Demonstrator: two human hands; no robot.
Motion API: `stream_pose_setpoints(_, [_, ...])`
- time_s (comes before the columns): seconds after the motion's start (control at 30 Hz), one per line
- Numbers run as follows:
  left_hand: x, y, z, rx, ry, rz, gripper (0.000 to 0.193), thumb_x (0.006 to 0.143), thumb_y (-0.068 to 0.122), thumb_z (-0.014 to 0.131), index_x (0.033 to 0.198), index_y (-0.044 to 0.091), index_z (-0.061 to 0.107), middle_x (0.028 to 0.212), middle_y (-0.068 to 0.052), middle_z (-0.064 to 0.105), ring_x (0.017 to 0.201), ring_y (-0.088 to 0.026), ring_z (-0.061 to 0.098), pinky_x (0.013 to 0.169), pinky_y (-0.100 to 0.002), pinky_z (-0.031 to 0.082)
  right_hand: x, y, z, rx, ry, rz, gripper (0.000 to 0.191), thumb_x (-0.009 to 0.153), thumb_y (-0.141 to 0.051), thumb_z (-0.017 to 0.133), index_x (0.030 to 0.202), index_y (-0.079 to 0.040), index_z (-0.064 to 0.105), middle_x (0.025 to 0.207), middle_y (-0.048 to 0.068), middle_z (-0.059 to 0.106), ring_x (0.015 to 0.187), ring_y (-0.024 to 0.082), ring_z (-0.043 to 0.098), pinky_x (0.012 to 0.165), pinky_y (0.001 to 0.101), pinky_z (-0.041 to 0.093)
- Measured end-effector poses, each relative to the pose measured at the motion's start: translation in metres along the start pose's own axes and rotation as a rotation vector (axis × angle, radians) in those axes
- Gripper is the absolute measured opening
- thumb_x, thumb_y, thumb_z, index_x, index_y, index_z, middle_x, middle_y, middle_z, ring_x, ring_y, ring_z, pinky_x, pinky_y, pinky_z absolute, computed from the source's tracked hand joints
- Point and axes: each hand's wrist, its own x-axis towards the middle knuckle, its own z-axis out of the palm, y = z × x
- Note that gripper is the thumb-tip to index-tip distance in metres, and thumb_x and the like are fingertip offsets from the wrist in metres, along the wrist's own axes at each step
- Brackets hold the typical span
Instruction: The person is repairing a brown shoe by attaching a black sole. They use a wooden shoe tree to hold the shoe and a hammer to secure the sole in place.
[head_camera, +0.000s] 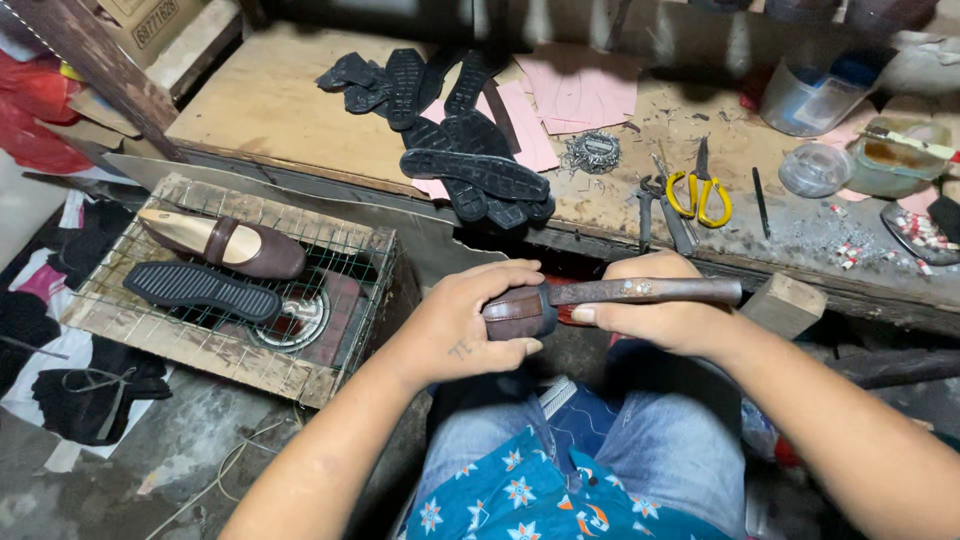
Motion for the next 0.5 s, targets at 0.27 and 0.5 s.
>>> stream_pose_setpoints(0.27, [0.011,0.000,0.012,0.131,0.023,-0.011,0.052,0.072,0.026,0.086,0.115,0.003,0.071,0.108,-0.015,0.074,0.097,-0.031,0.074,0.086,-0.036,0.059,0.000,-0.012,-0.011,-0.243,-0.076,-0.187,0.033,0.080,-0.030,0.080,0.061,-0.008,0.065,0.053,0.007,0.061,0.045,0.017,0.059,0.046,0.0341,0.048])
stream_pose_setpoints(0.5, [0.011,0.006,0.022,0.162,0.003,0.024,0.049,0.073,0.024,0.086,0.115,0.004,0.071,0.111,-0.015,0.073,0.099,-0.033,0.073,0.088,-0.037,0.059,0.001,-0.017,-0.012,-0.279,-0.140,-0.260,0.036,0.082,-0.030,0.079,0.061,-0.008,0.061,0.055,0.009,0.058,0.048,0.024,0.060,0.048,0.0372,0.047])
